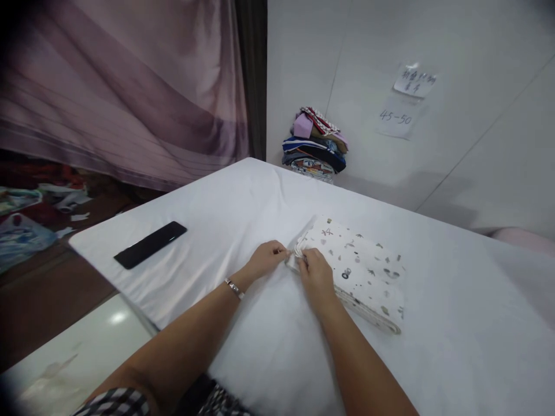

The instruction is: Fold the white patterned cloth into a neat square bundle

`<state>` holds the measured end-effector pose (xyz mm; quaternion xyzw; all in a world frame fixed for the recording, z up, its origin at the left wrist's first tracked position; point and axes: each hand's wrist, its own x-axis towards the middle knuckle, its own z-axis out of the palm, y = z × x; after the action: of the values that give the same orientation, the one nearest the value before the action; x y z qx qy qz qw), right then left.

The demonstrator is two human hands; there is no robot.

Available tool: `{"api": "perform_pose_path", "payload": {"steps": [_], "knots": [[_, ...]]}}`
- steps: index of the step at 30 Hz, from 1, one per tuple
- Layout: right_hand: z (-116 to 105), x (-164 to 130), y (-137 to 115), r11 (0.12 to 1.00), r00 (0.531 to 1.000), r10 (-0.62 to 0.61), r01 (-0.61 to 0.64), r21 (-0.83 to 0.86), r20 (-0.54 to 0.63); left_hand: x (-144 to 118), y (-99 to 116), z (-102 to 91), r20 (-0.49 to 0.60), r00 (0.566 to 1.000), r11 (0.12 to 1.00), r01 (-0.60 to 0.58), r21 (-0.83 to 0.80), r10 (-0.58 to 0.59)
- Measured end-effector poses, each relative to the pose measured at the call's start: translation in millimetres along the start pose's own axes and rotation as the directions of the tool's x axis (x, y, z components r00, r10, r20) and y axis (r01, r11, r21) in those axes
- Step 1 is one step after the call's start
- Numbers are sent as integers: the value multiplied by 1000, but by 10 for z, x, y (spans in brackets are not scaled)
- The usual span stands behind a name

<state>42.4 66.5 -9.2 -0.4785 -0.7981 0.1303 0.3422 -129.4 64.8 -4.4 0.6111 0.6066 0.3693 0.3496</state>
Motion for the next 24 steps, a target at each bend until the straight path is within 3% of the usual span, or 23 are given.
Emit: {"api": "perform_pose_path", "payload": {"steps": [4,9,12,14,18,24], "knots": [[-22,8,-14,999,999,-39,39,4,-19,-53,20,87,-45,998,974,-41,224,53],[-13,22,-21,998,998,-55,55,-19,-6,-53,36,225,-108,993,966,-10,257,39],[-28,26,-31,997,997,-72,71,-19,-40,-25,54,253,-99,993,988,74,139,-60],[-48,26,-40,996,994,-90,89,-18,-68,-10,66,264,-57,988,990,139,-38,-141],[-85,31,-48,996,995,-82,83,21,-57,7,73,291,131,945,848,326,-419,-299],[-89,37,-24,997,997,-71,71,6,-42,33,29,288,125,942,798,332,-504,-313]]}}
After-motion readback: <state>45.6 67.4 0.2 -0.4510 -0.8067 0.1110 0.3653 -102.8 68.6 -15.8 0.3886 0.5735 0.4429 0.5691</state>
